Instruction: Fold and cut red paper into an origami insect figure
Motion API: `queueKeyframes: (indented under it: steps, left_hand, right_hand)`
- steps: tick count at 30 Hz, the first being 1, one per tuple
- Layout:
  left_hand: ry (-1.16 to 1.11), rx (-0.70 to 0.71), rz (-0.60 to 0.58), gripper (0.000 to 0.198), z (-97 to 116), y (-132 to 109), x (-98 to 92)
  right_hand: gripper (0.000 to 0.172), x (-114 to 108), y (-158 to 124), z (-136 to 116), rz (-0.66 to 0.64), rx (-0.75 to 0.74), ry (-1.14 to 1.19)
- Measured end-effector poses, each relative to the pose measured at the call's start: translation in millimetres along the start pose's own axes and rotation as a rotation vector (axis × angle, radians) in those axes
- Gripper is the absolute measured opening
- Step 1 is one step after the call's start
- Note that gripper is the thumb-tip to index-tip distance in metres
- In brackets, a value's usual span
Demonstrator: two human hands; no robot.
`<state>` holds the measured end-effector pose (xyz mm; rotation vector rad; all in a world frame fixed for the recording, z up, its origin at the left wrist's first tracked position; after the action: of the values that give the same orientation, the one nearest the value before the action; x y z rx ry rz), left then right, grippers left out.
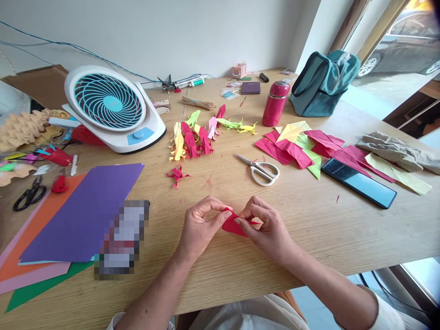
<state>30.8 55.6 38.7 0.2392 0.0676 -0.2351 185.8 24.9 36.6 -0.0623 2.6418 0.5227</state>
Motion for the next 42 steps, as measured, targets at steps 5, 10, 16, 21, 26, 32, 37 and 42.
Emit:
queueKeyframes:
  steps: [5, 10, 16, 21, 26, 32, 37, 42]
  left_hand:
    - [-0.019, 0.018, 0.005, 0.009, 0, 0, -0.2]
    - [-0.015, 0.031, 0.014, 0.005, 0, -1, 0.0]
    - [0.000, 0.022, 0.037, 0.005, -1, -2, -0.7]
    - [-0.055, -0.001, 0.033, 0.006, -5, -3, 0.0]
    - [0.002, 0.028, 0.049, 0.007, 1, -3, 0.0]
    - [0.127, 0.090, 0.074, 0.007, 7, -6, 1.0]
    - [0.144, 0.090, 0.083, 0.010, 7, -6, 1.3]
    - [0.130, 0.097, 0.068, 0.012, 8, -7, 1.7]
  right_hand:
    - [0.019, 1, 0, 1, -0.002, 0.004, -0.009]
    - [0.019, 0, -1, 1, 0.004, -0.004, -0.025]
    - [0.019, 1, -2, 0, 0.015, -0.015, -0.047]
    - [0.018, 0, -1, -2, 0.028, -0.033, -0.052]
    - [0.017, 1, -2, -2, 0.022, -0.042, -0.055]
    - [0.020, 2, -3, -3, 0.023, -0.082, -0.090]
    - [0.020, 2, -4, -3, 0.038, -0.093, -0.130]
    - [0.020, 2, -4, -4, 0.037, -0.098, -0.129]
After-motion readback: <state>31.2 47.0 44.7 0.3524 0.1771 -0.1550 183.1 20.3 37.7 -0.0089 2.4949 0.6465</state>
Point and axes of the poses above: each hand's wrist, its own y-axis towards the middle knuckle, its own x-axis out of the palm, z = x × y, the point moved 8 cm from there along y, towards the middle knuckle, and after that the axes turned 5 degrees about -y, right-handed, at the moved point
